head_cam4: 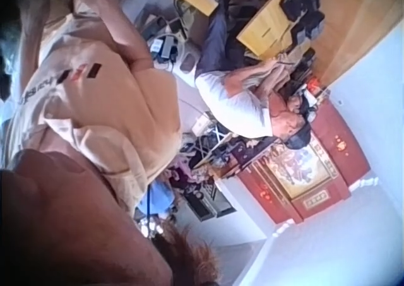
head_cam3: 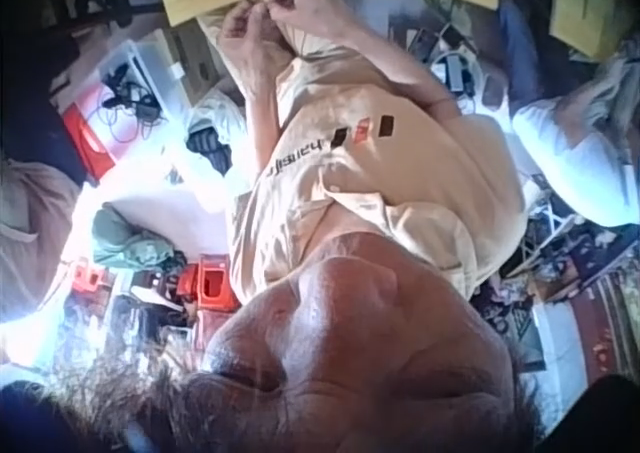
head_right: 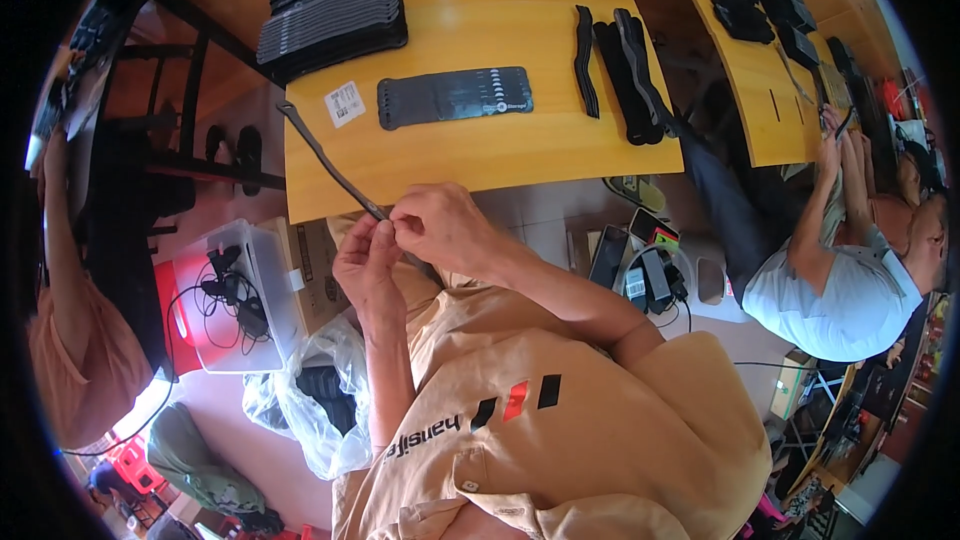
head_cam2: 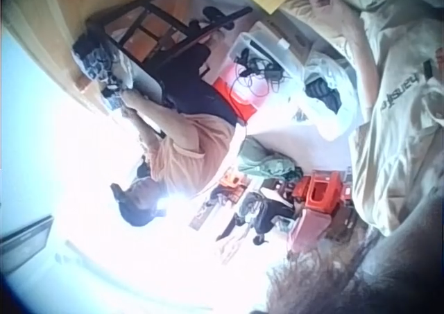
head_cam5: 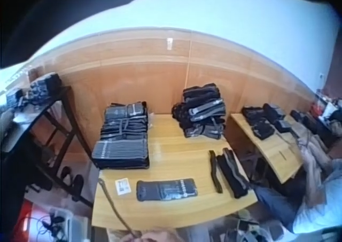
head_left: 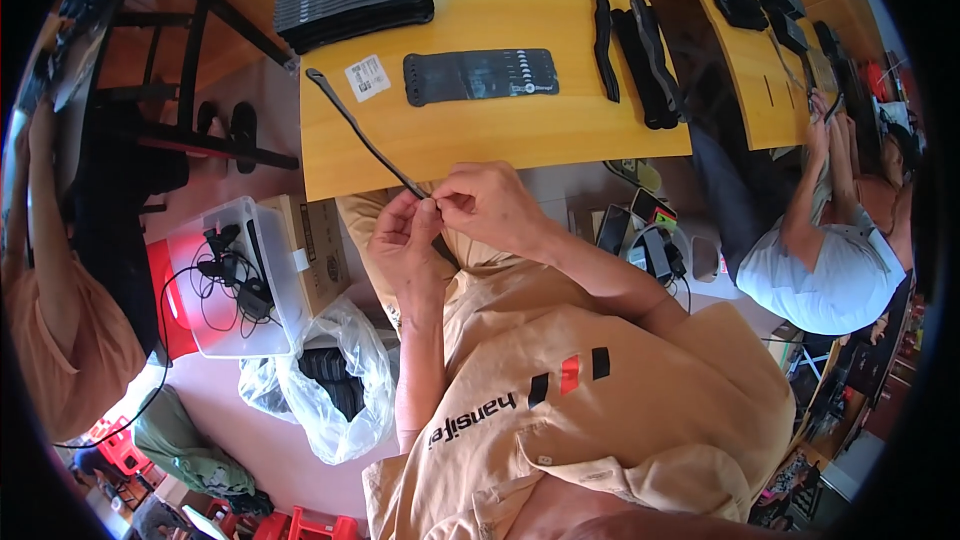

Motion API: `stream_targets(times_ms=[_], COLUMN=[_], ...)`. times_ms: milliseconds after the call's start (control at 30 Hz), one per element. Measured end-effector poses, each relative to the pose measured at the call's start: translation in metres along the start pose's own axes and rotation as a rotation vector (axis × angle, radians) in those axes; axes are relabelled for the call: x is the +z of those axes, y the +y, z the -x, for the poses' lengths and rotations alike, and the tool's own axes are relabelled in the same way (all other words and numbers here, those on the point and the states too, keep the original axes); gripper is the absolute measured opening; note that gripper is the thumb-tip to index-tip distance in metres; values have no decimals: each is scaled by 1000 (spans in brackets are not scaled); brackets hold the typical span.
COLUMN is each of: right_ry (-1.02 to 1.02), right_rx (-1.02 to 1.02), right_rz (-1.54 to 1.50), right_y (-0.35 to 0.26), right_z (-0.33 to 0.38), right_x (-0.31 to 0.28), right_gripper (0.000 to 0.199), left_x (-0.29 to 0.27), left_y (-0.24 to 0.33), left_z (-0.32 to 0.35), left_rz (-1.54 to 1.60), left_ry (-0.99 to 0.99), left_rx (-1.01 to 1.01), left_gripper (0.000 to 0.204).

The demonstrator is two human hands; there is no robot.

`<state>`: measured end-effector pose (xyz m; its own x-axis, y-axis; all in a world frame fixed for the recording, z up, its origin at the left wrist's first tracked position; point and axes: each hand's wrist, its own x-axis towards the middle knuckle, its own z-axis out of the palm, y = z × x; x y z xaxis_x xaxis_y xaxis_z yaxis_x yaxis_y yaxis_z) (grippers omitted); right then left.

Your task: The recorder is assembling black textile straps, attaching white labels and plastic buckles, and organizing them on a workbench.

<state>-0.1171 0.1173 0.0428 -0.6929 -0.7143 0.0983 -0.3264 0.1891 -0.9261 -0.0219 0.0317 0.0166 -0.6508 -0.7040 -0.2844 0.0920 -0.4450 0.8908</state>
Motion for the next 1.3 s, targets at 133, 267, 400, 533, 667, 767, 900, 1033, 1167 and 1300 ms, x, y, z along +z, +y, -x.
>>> stream_targets(times_ms=[133,267,400,533,667,767,900,1033,1167,1300], right_ry=[-5,27,69,61,54,34,27,21,36,61], right_rx=[27,-59,-112,-124,-145,-145,-151,-177,-268,-280], right_rz=[2,68,105,100,87,103,127,160,246,288], right_y=[0,6,11,12,10,9,10,12,15,16], right_z=[-1,-1,-1,-2,-5,-6,-5,-3,-4,-5], right_x=[0,9,15,17,19,19,17,19,21,24], right_gripper=[9,9,7,6,5,5,6,6,9,9], left_x=[0,-12,-18,-23,-23,-23,-23,-24,-24,-20], left_y=[1,-8,-16,-16,-13,-10,-3,0,1,-3], left_z=[0,-4,-7,-10,-11,-12,-12,-16,-20,-23], left_rz=[68,155,374,337,281,239,132,47,-10,-74], left_ry=[41,15,-30,-37,-35,-34,-90,-117,-128,-102], left_rx=[-5,-120,-211,-230,-183,-164,-178,-200,-188,-131], left_gripper=[15,10,8,8,9,9,10,9,8,7])
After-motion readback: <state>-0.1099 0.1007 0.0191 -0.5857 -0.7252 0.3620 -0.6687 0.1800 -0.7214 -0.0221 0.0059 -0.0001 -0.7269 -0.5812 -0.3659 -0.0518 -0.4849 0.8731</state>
